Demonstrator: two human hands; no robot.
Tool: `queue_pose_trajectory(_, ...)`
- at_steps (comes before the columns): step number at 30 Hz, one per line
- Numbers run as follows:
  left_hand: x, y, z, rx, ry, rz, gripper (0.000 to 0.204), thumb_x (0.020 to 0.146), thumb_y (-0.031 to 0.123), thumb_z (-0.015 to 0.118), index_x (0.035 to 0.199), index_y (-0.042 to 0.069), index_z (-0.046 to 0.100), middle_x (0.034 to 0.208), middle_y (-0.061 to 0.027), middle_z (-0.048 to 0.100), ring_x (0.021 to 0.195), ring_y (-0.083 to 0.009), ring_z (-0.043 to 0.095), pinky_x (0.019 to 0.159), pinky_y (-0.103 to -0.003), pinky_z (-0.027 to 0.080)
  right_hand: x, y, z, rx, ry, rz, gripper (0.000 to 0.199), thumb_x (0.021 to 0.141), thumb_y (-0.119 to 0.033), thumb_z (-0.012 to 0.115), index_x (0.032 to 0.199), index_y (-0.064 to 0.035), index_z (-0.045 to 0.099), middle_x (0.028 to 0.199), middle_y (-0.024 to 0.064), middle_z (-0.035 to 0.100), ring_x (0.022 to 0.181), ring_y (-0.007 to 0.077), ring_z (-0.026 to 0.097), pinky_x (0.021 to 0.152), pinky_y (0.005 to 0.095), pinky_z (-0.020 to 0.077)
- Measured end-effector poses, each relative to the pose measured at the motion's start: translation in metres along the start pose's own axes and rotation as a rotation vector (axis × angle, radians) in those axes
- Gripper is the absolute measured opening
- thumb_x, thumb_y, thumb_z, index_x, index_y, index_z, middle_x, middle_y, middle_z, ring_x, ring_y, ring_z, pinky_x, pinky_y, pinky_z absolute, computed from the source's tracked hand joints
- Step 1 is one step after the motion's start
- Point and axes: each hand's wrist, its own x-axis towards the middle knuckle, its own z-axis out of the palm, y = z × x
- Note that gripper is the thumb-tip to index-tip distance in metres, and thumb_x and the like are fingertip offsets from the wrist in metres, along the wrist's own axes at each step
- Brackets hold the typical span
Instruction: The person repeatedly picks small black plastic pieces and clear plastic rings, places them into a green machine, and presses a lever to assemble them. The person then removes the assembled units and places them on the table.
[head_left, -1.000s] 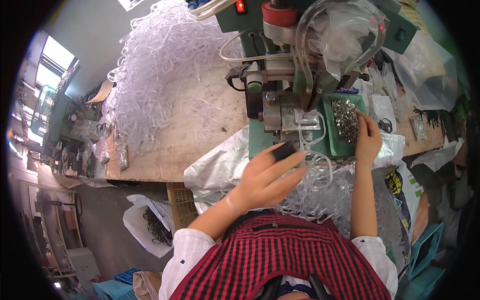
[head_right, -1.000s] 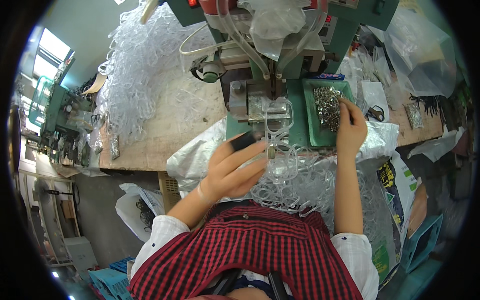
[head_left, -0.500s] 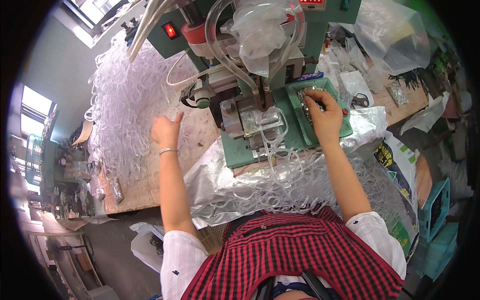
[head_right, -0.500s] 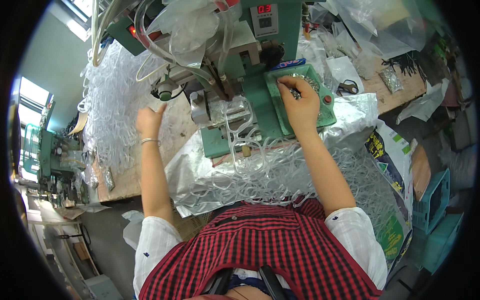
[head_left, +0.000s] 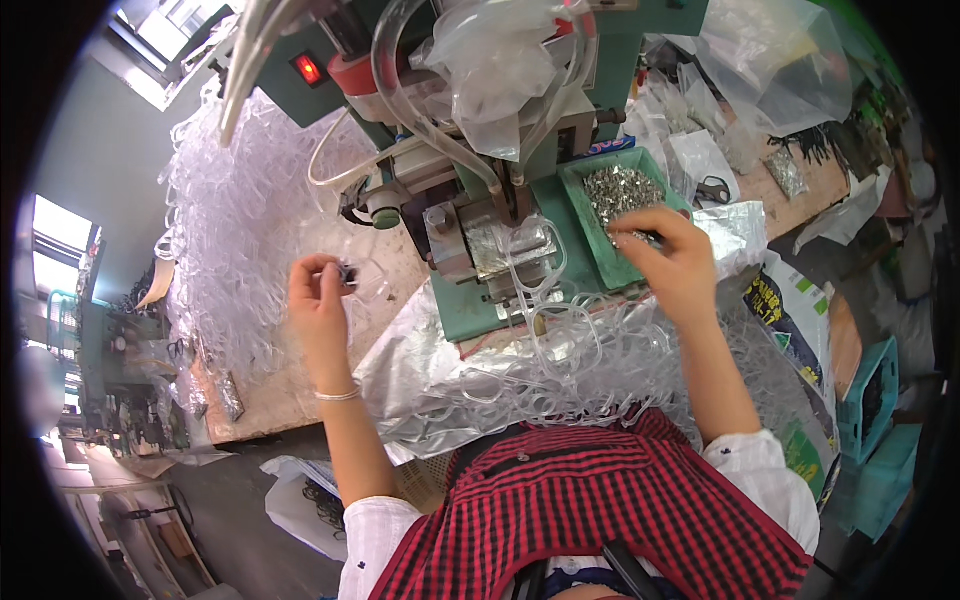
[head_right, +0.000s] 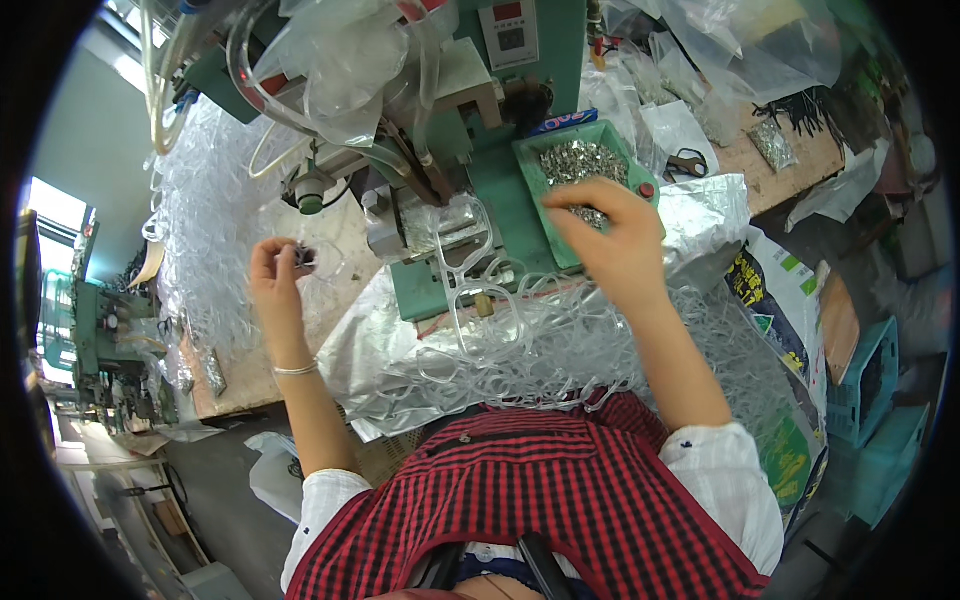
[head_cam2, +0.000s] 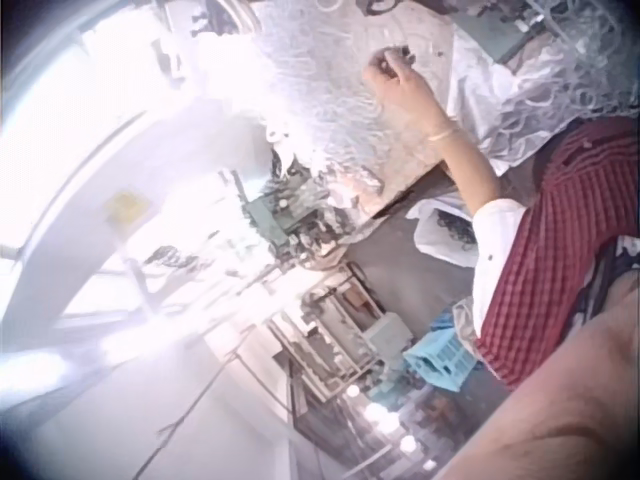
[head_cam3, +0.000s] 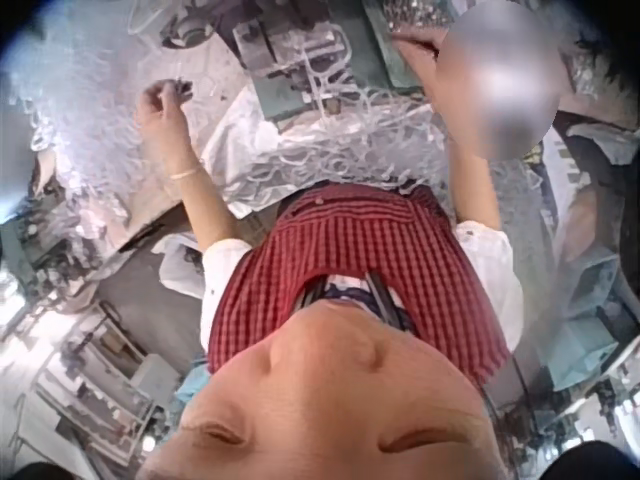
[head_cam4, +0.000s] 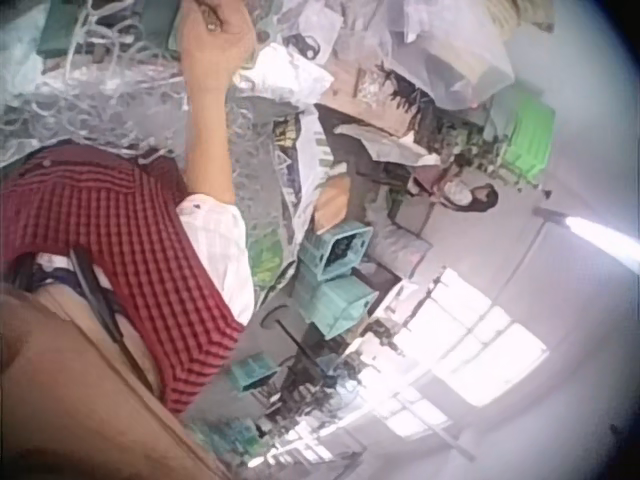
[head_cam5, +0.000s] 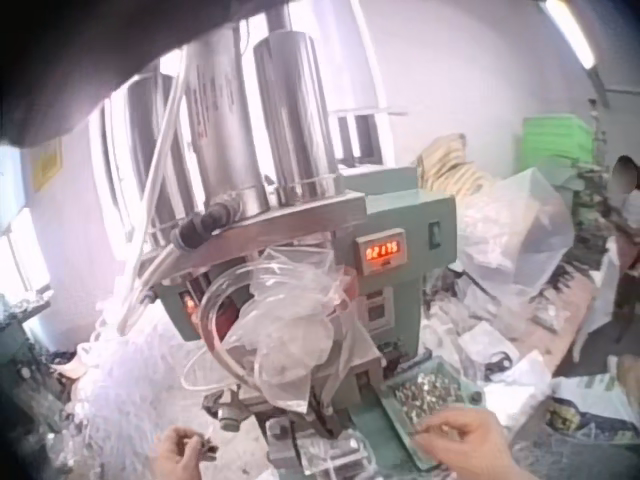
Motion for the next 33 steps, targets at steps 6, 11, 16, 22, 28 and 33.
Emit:
queue_pose_trajectory(6, -0.035, -0.038, 0.034, -0.314, 0.027, -0.128, 0.011, 0.099, 0.008, 0.063, 0.101, 0.001, 0.055, 0.092, -0.0068, 0.065, 0.08, -0.0139, 0.066, 0.069, -0.029, 0.058, 0.036, -0.009, 0.073, 0.412, -0.071, 0.049, 0.038, 0.08, -0.006, 0.074, 0.116, -0.0011, 0.063, 0.087, 0.003, 0.069, 0.085, 0.0113, 0.065, 0.082, 0.0268, 0.0495)
queue_pose_trajectory(11, -0.035, 0.005, 0.044, -0.34, 0.123, 0.017, 0.003, 0.1, 0.001, 0.057, 0.103, 0.0, 0.056, 0.097, -0.0097, 0.066, 0.087, -0.0191, 0.069, 0.08, -0.036, 0.06, 0.034, -0.009, 0.078, 0.321, -0.018, 0.047, 0.051, 0.077, -0.006, 0.076, 0.124, 0.0, 0.058, 0.086, 0.0035, 0.069, 0.085, 0.0093, 0.062, 0.081, 0.0252, 0.0477)
queue_pose_trajectory(16, -0.042, 0.109, 0.043, -0.474, 0.209, 0.56, 0.01, 0.096, -0.006, 0.052, 0.105, -0.003, 0.056, 0.102, -0.0165, 0.065, 0.091, -0.0216, 0.067, 0.074, -0.039, 0.062, 0.034, -0.025, 0.085, 0.573, -0.097, 0.133, 0.053, 0.08, -0.005, 0.074, 0.13, 0.0015, 0.056, 0.092, 0.0051, 0.071, 0.09, 0.0109, 0.063, 0.085, 0.0273, 0.0488)
queue_pose_trajectory(22, -0.072, 0.115, 0.053, -0.284, -0.072, 0.901, 0.015, 0.094, 0.007, 0.066, 0.105, 0.005, 0.057, 0.101, -0.0181, 0.07, 0.077, -0.0284, 0.07, 0.069, -0.042, 0.06, 0.013, -0.041, 0.065, 0.29, -0.109, -0.06, 0.043, 0.084, -0.006, 0.07, 0.126, -0.001, 0.062, 0.116, 0.0132, 0.069, 0.11, 0.0199, 0.065, 0.099, 0.0331, 0.0474)
queue_pose_trajectory(28, -0.061, 0.092, 0.102, 0.154, -0.326, 1.184, 0.021, 0.07, 0.001, 0.076, 0.089, 0.006, 0.069, 0.102, -0.0089, 0.075, 0.07, -0.0209, 0.064, 0.067, -0.034, 0.059, 0.021, 0.077, 0.007, -0.88, 0.134, -0.273, 0.022, 0.076, -0.015, 0.076, 0.097, -0.0087, 0.075, 0.116, 0.0153, 0.067, 0.118, 0.038, 0.06, 0.1, 0.0473, 0.0483)
queue_pose_trajectory(33, -0.056, 0.086, 0.113, 0.237, -0.323, 1.326, 0.017, 0.072, 0.004, 0.075, 0.087, 0.006, 0.067, 0.1, -0.0081, 0.074, 0.07, -0.0192, 0.064, 0.076, -0.036, 0.063, 0.017, 0.101, 0.003, -0.731, 0.184, -0.345, 0.015, 0.075, -0.017, 0.077, 0.089, -0.011, 0.075, 0.117, 0.0138, 0.066, 0.121, 0.0381, 0.058, 0.098, 0.0475, 0.0484)
